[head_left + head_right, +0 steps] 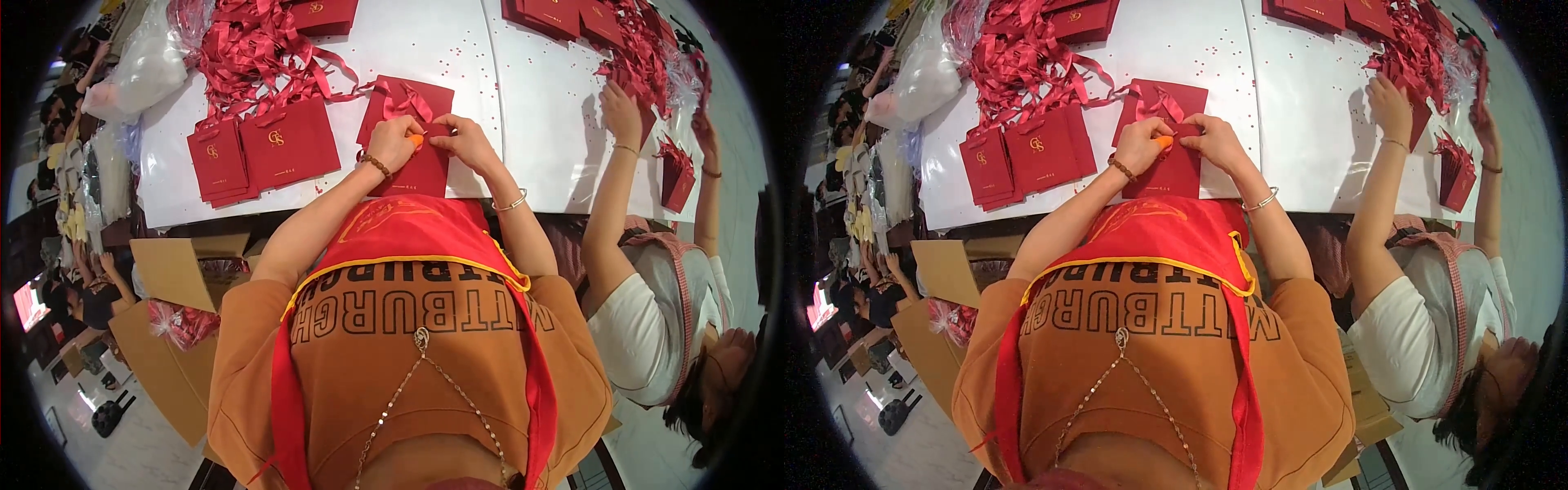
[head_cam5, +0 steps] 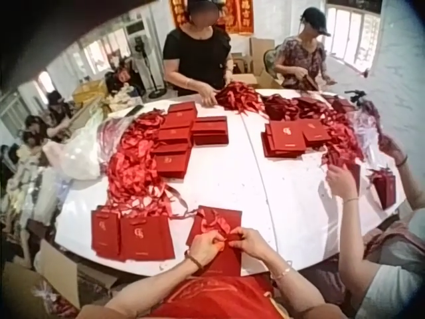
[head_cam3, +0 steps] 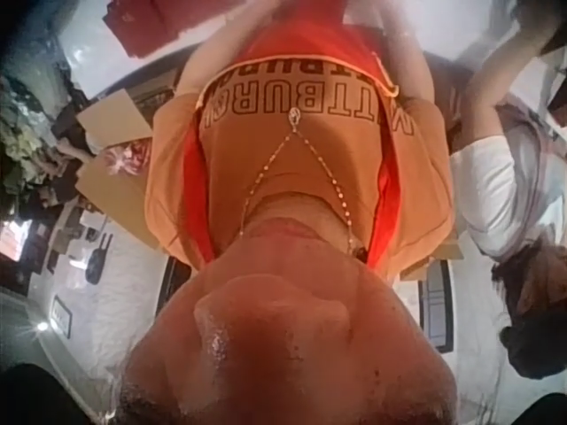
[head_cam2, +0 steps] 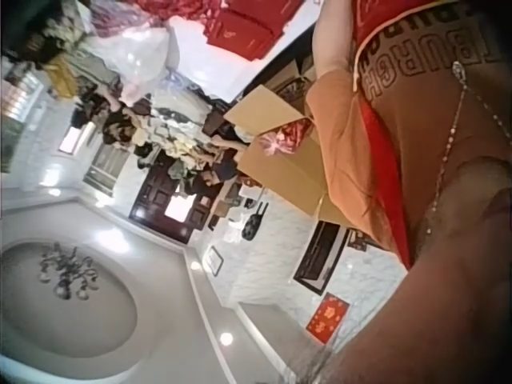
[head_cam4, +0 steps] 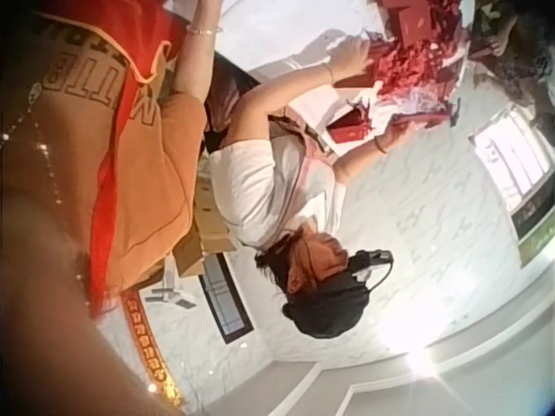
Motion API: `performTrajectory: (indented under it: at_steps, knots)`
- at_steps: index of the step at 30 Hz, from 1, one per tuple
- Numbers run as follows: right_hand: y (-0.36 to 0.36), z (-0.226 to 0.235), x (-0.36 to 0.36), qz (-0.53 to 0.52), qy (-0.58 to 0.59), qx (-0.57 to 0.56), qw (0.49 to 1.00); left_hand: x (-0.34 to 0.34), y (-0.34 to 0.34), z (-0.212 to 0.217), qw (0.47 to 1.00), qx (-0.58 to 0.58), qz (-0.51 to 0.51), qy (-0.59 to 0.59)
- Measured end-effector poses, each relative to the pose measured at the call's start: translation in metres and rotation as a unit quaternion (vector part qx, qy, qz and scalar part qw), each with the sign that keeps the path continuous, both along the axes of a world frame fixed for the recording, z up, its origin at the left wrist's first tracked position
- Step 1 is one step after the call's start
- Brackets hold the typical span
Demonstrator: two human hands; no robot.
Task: Tying decorative ribbons on small red gift bags and trimming them with scissors.
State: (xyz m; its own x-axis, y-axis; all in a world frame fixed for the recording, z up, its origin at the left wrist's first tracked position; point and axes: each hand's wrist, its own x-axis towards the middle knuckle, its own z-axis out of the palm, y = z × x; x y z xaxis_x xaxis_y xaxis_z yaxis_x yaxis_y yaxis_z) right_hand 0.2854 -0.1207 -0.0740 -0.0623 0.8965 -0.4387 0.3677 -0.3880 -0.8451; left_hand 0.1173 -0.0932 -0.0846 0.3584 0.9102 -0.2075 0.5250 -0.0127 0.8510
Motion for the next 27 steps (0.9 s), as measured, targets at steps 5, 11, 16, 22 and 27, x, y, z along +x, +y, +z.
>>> performTrajectory:
  at_steps: [5, 11, 16, 22, 27]
  knots:
    - [-0.002, 0.003, -0.003, -0.006, -0.001, 0.025, 1.0, 0.004, -0.005, 0.001, 0.996, 0.08, 0.004, 0.028]
    - [-0.003, -0.008, -0.003, -0.027, 0.064, 0.03, 0.997, -0.001, -0.004, -0.001, 0.999, 0.016, 0.034, -0.013]
    - [-0.002, -0.013, -0.001, -0.014, 0.043, 0.022, 0.999, 0.005, -0.004, -0.005, 0.999, 0.032, 0.021, -0.02]
    - [-0.003, -0.008, -0.003, -0.021, 0.046, 0.028, 0.998, 0.005, -0.005, -0.004, 0.999, 0.023, 0.032, -0.027]
    - [-0.002, -0.005, -0.005, 0.0, 0.001, 0.063, 0.998, 0.01, -0.004, -0.006, 0.998, -0.009, 0.052, -0.029]
